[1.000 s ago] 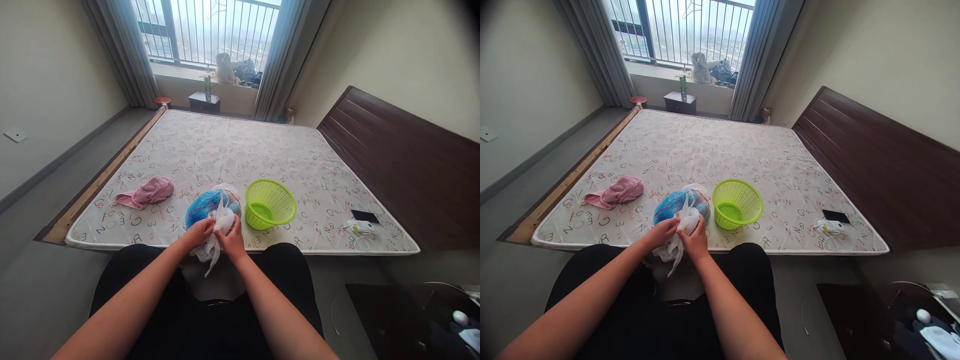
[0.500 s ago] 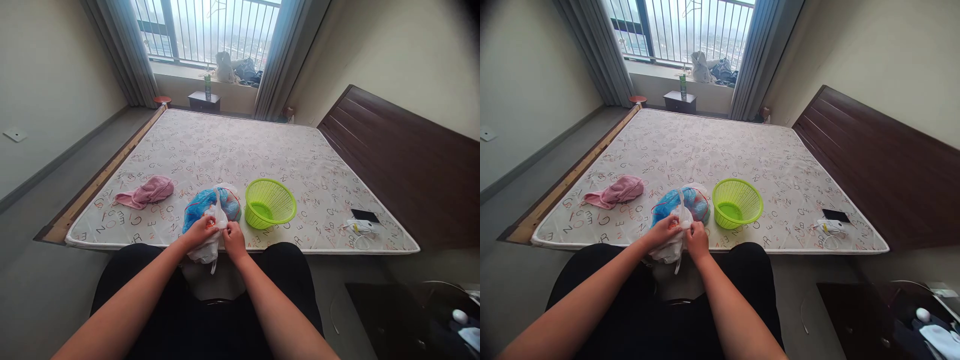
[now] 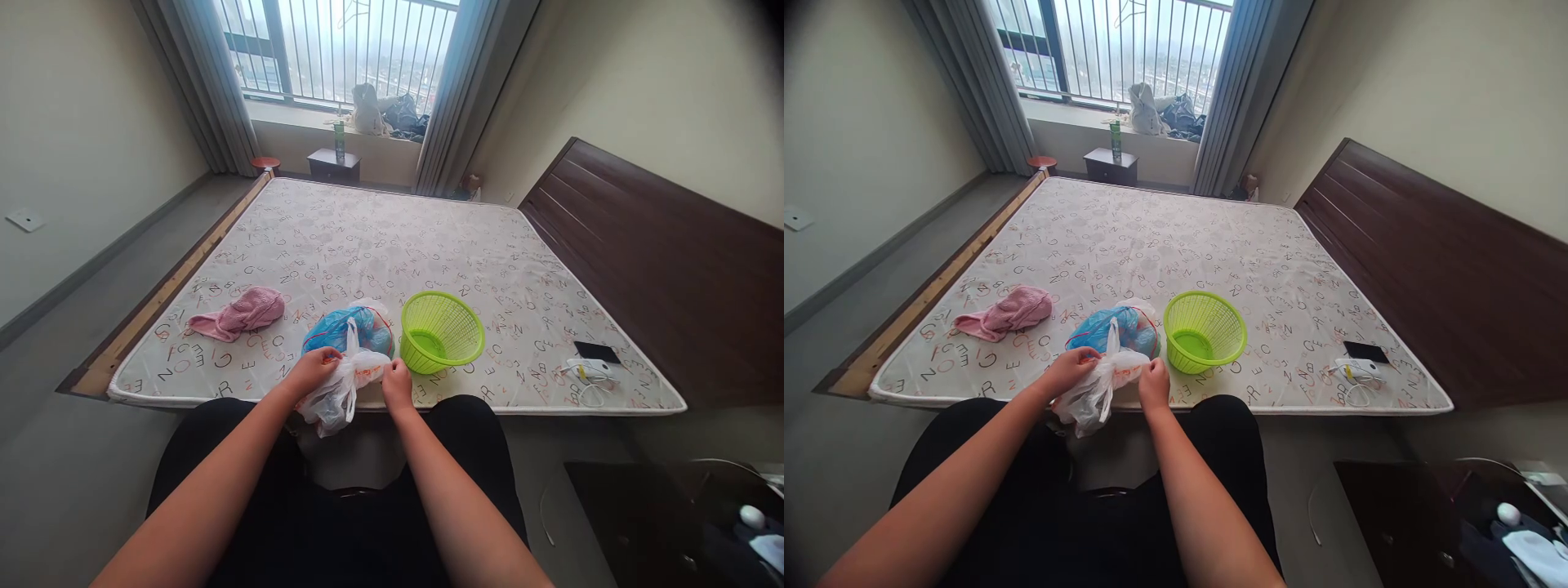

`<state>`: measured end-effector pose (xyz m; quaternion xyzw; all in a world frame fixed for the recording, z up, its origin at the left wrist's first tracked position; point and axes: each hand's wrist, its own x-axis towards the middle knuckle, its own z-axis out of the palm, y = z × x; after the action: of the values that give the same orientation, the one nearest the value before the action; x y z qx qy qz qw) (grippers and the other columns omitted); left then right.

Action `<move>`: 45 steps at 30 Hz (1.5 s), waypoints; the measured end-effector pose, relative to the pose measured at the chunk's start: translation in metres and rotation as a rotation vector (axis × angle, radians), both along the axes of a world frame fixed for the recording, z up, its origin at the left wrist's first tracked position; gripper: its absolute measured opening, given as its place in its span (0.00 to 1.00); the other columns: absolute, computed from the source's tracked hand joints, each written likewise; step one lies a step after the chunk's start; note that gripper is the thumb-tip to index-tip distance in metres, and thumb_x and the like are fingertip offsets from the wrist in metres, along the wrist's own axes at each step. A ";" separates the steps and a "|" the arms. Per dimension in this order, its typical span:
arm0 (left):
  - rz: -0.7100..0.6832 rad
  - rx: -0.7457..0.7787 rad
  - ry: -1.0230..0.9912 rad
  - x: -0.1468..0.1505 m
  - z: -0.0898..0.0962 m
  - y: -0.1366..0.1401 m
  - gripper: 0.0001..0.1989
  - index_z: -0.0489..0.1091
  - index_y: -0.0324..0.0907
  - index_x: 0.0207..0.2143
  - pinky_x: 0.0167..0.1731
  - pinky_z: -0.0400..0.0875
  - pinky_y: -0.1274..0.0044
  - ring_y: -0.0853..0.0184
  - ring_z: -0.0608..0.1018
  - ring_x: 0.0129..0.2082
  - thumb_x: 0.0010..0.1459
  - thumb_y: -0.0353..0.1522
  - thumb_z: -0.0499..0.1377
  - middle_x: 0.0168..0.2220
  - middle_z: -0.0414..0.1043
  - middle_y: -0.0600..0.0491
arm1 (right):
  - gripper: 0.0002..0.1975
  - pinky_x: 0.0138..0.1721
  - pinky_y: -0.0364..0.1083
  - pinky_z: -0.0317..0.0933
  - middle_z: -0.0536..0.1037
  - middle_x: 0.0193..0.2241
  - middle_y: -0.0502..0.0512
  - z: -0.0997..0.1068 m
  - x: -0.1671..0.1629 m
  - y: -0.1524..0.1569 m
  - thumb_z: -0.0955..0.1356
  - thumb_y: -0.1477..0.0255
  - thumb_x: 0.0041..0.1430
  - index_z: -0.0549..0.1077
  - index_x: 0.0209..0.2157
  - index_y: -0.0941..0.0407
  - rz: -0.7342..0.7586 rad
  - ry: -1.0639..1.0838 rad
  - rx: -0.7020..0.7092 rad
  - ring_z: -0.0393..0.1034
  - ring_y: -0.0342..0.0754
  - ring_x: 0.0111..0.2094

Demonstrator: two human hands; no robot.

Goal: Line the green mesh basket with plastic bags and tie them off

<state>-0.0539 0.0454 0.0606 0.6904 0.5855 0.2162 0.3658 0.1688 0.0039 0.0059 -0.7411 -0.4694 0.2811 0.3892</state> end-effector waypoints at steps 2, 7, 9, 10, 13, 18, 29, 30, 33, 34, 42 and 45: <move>0.001 -0.002 -0.033 0.000 0.002 -0.001 0.12 0.80 0.43 0.35 0.32 0.68 0.73 0.63 0.75 0.26 0.54 0.37 0.59 0.24 0.75 0.54 | 0.08 0.44 0.52 0.65 0.75 0.37 0.58 0.001 -0.003 -0.003 0.61 0.70 0.57 0.70 0.37 0.54 0.041 -0.045 0.095 0.69 0.54 0.40; -0.033 -0.043 -0.132 0.005 0.003 -0.003 0.14 0.79 0.43 0.39 0.30 0.66 0.75 0.65 0.73 0.25 0.56 0.40 0.58 0.26 0.75 0.54 | 0.28 0.65 0.62 0.49 0.64 0.63 0.61 0.004 -0.015 -0.013 0.67 0.74 0.56 0.68 0.59 0.52 0.386 -0.169 0.294 0.51 0.60 0.67; -0.104 -0.072 -0.174 0.007 0.000 -0.003 0.16 0.79 0.42 0.39 0.31 0.67 0.75 0.66 0.73 0.27 0.58 0.42 0.57 0.29 0.75 0.54 | 0.24 0.64 0.60 0.53 0.70 0.59 0.60 0.005 -0.016 -0.014 0.66 0.75 0.57 0.71 0.57 0.52 0.496 -0.150 0.266 0.58 0.58 0.64; -0.140 -0.089 -0.185 0.007 -0.002 -0.003 0.17 0.79 0.42 0.39 0.31 0.67 0.75 0.66 0.73 0.27 0.59 0.43 0.57 0.29 0.75 0.54 | 0.22 0.62 0.59 0.57 0.73 0.55 0.60 0.006 -0.016 -0.014 0.66 0.75 0.58 0.73 0.54 0.52 0.513 -0.136 0.243 0.63 0.57 0.60; -0.198 -0.103 -0.163 0.008 -0.008 -0.004 0.18 0.79 0.42 0.40 0.35 0.71 0.73 0.64 0.75 0.31 0.61 0.44 0.55 0.32 0.76 0.52 | 0.15 0.54 0.55 0.63 0.78 0.44 0.59 0.006 -0.012 -0.012 0.65 0.76 0.59 0.76 0.46 0.54 0.460 -0.107 0.176 0.70 0.55 0.48; -0.270 0.240 0.017 0.012 -0.005 -0.013 0.12 0.80 0.45 0.40 0.64 0.59 0.59 0.52 0.68 0.61 0.62 0.40 0.59 0.59 0.69 0.44 | 0.11 0.48 0.51 0.63 0.79 0.40 0.57 0.007 -0.012 -0.011 0.63 0.72 0.61 0.75 0.41 0.54 0.369 -0.054 0.144 0.72 0.53 0.44; -0.352 0.229 0.007 0.023 -0.016 -0.015 0.08 0.76 0.45 0.39 0.52 0.70 0.67 0.59 0.78 0.47 0.62 0.38 0.60 0.48 0.76 0.47 | 0.09 0.37 0.46 0.62 0.76 0.31 0.50 0.014 -0.013 -0.008 0.62 0.65 0.60 0.71 0.35 0.52 0.173 0.184 0.082 0.71 0.50 0.33; -0.307 0.230 -0.001 0.021 -0.015 -0.014 0.09 0.76 0.45 0.38 0.50 0.70 0.68 0.60 0.78 0.45 0.63 0.38 0.58 0.46 0.77 0.48 | 0.09 0.37 0.46 0.62 0.76 0.30 0.50 0.014 -0.012 -0.007 0.62 0.64 0.60 0.71 0.35 0.52 0.156 0.222 0.076 0.71 0.50 0.33; -0.116 0.267 -0.005 0.015 -0.008 -0.009 0.11 0.74 0.45 0.37 0.47 0.69 0.70 0.61 0.77 0.42 0.64 0.39 0.55 0.40 0.76 0.49 | 0.13 0.35 0.45 0.64 0.78 0.31 0.51 0.012 -0.010 -0.003 0.62 0.60 0.61 0.72 0.35 0.54 0.118 0.388 0.074 0.71 0.50 0.33; -0.033 0.278 -0.010 0.011 -0.005 -0.006 0.11 0.74 0.44 0.36 0.45 0.69 0.71 0.61 0.76 0.40 0.64 0.40 0.55 0.38 0.76 0.50 | 0.15 0.35 0.45 0.64 0.78 0.32 0.52 0.011 -0.009 -0.001 0.62 0.58 0.62 0.72 0.35 0.54 0.101 0.445 0.084 0.72 0.50 0.33; 0.656 0.221 -0.502 -0.014 0.004 0.011 0.20 0.69 0.41 0.31 0.30 0.63 0.77 0.68 0.68 0.26 0.61 0.49 0.55 0.25 0.68 0.57 | 0.23 0.35 0.46 0.66 0.80 0.33 0.55 -0.005 -0.005 0.007 0.62 0.51 0.61 0.73 0.39 0.57 -0.024 0.569 0.137 0.73 0.51 0.35; 0.720 0.235 -0.646 -0.013 0.003 0.012 0.21 0.69 0.41 0.33 0.31 0.65 0.78 0.68 0.69 0.27 0.59 0.50 0.56 0.26 0.70 0.56 | 0.24 0.34 0.46 0.66 0.80 0.33 0.55 -0.008 -0.004 0.007 0.60 0.51 0.62 0.73 0.40 0.56 -0.013 0.529 0.152 0.73 0.51 0.34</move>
<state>-0.0673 0.0573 0.0640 0.3790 0.6151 0.5962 0.3503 0.1650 0.0107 -0.0024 -0.6137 -0.3664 0.4263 0.5545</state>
